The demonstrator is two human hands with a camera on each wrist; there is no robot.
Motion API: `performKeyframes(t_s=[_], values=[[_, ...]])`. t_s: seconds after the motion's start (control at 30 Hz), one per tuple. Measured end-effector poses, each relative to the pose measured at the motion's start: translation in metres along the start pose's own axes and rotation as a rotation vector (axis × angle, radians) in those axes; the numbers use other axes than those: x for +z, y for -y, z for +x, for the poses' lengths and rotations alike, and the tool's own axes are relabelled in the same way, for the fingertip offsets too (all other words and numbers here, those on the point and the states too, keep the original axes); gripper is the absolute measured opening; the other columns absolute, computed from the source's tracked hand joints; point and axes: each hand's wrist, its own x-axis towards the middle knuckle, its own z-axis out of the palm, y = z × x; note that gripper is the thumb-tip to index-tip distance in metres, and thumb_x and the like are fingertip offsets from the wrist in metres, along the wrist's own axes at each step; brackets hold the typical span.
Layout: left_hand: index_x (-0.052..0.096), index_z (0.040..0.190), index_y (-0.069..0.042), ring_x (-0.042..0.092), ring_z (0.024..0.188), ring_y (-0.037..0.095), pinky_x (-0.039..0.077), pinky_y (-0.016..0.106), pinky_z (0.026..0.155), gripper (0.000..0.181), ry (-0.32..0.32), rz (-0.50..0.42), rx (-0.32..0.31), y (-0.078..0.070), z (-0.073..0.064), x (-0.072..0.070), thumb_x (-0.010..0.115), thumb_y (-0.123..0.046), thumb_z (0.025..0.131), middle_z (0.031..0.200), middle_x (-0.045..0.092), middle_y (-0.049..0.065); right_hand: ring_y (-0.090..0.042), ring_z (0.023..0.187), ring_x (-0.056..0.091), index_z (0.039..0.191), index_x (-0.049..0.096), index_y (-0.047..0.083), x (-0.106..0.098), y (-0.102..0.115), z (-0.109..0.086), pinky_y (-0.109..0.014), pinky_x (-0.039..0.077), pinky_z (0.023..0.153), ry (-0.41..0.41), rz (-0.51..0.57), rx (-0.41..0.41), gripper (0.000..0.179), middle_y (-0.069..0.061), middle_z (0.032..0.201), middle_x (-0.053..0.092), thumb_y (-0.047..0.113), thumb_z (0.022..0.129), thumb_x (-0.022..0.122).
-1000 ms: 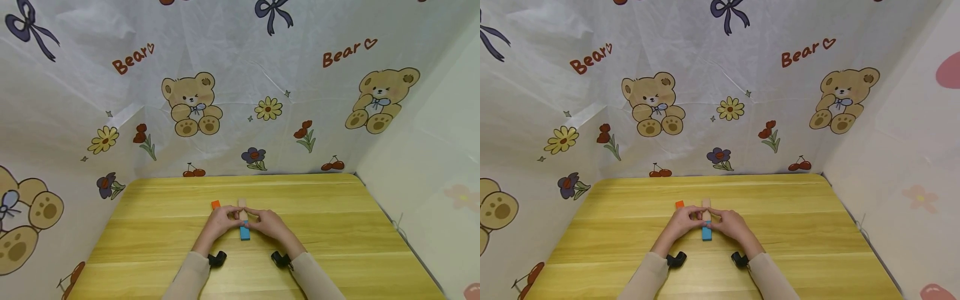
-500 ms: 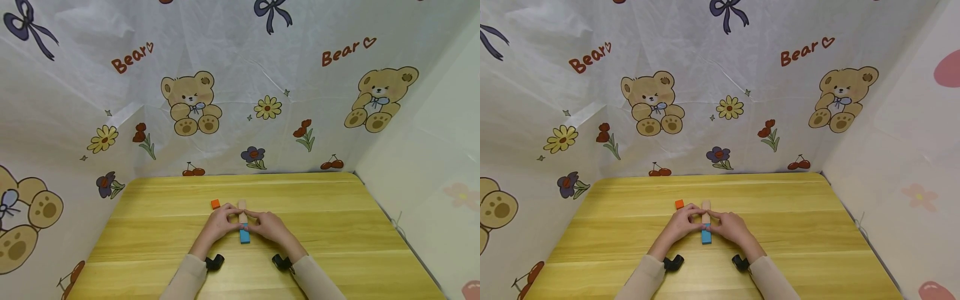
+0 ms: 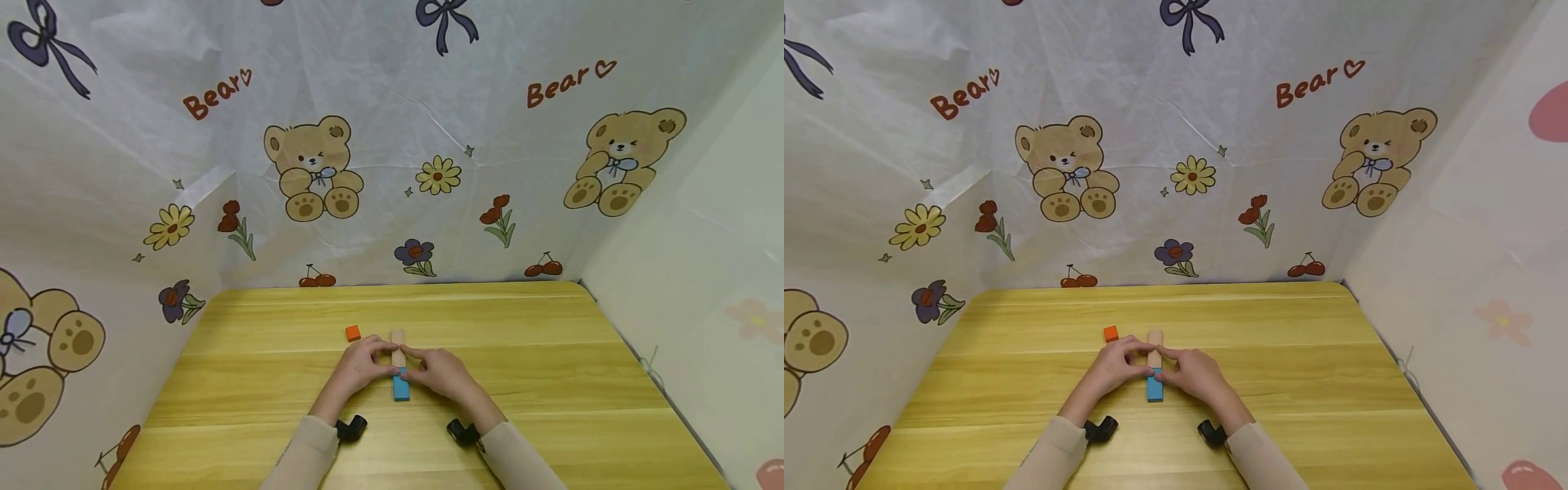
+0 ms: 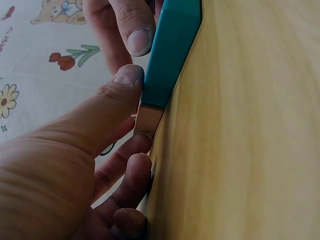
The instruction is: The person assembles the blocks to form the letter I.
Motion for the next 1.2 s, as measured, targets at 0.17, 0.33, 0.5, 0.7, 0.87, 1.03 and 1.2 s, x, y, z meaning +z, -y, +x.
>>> performKeyframes(t_s=[0.17, 0.33, 0.5, 0.7, 0.87, 1.03, 1.2], values=[[0.079, 0.127, -0.027, 0.051, 0.071, 0.006, 0.045, 0.023, 0.063, 0.045, -0.001, -0.001, 0.001, -0.001, -0.001, 0.0, 0.088, -0.042, 0.086, 0.106, 0.07, -0.01, -0.007, 0.049, 0.031, 0.154, 0.059, 0.028, 0.0, 0.0, -0.003, -0.024, 0.022, 0.051, 0.005, 0.007, -0.002, 0.061, 0.01, 0.054, 0.039, 0.048, 0.098, 0.074], [0.079, 0.127, -0.027, 0.052, 0.073, 0.004, 0.046, 0.023, 0.066, 0.043, 0.003, 0.008, 0.009, 0.0, -0.003, 0.001, 0.088, -0.042, 0.087, 0.107, 0.071, -0.01, -0.006, 0.048, 0.03, 0.155, 0.058, 0.028, 0.0, 0.0, -0.006, -0.023, 0.023, 0.051, 0.009, 0.012, -0.015, 0.062, 0.011, 0.054, 0.039, 0.048, 0.098, 0.074], [0.08, 0.126, -0.026, 0.053, 0.072, 0.004, 0.047, 0.022, 0.065, 0.043, 0.005, 0.0, 0.02, 0.0, -0.004, 0.002, 0.089, -0.042, 0.087, 0.104, 0.072, -0.01, -0.007, 0.047, 0.029, 0.154, 0.059, 0.027, -0.001, 0.002, -0.009, -0.023, 0.022, 0.05, 0.014, 0.021, -0.02, 0.061, 0.011, 0.053, 0.038, 0.046, 0.098, 0.075], [0.08, 0.124, -0.025, 0.052, 0.072, 0.004, 0.046, 0.023, 0.066, 0.043, 0.006, -0.004, 0.016, -0.002, -0.005, 0.002, 0.09, -0.04, 0.086, 0.101, 0.073, -0.01, -0.006, 0.047, 0.028, 0.154, 0.058, 0.025, 0.0, 0.002, -0.011, -0.023, 0.023, 0.05, 0.029, 0.038, -0.017, 0.062, 0.012, 0.052, 0.037, 0.045, 0.098, 0.074], [0.08, 0.124, -0.025, 0.052, 0.073, 0.004, 0.046, 0.023, 0.067, 0.042, 0.01, -0.001, 0.02, -0.003, -0.005, 0.002, 0.09, -0.041, 0.086, 0.1, 0.073, -0.01, -0.007, 0.047, 0.028, 0.155, 0.057, 0.026, 0.0, 0.001, -0.011, -0.023, 0.023, 0.05, 0.042, 0.06, -0.006, 0.062, 0.011, 0.052, 0.037, 0.045, 0.099, 0.074], [0.081, 0.121, -0.026, 0.053, 0.072, 0.003, 0.046, 0.022, 0.067, 0.039, 0.007, -0.001, 0.025, -0.003, -0.005, 0.002, 0.09, -0.039, 0.086, 0.097, 0.072, -0.012, -0.009, 0.046, 0.028, 0.156, 0.056, 0.023, 0.001, 0.0, -0.013, -0.023, 0.024, 0.049, 0.052, 0.081, -0.005, 0.063, 0.009, 0.052, 0.037, 0.045, 0.099, 0.074], [0.082, 0.119, -0.024, 0.052, 0.07, 0.002, 0.045, 0.022, 0.065, 0.033, -0.005, 0.001, 0.03, -0.003, -0.006, 0.005, 0.088, -0.037, 0.088, 0.093, 0.071, -0.012, -0.009, 0.047, 0.027, 0.156, 0.056, 0.023, 0.003, 0.0, -0.015, -0.024, 0.024, 0.049, 0.06, 0.1, 0.006, 0.065, 0.01, 0.051, 0.035, 0.046, 0.099, 0.074]])
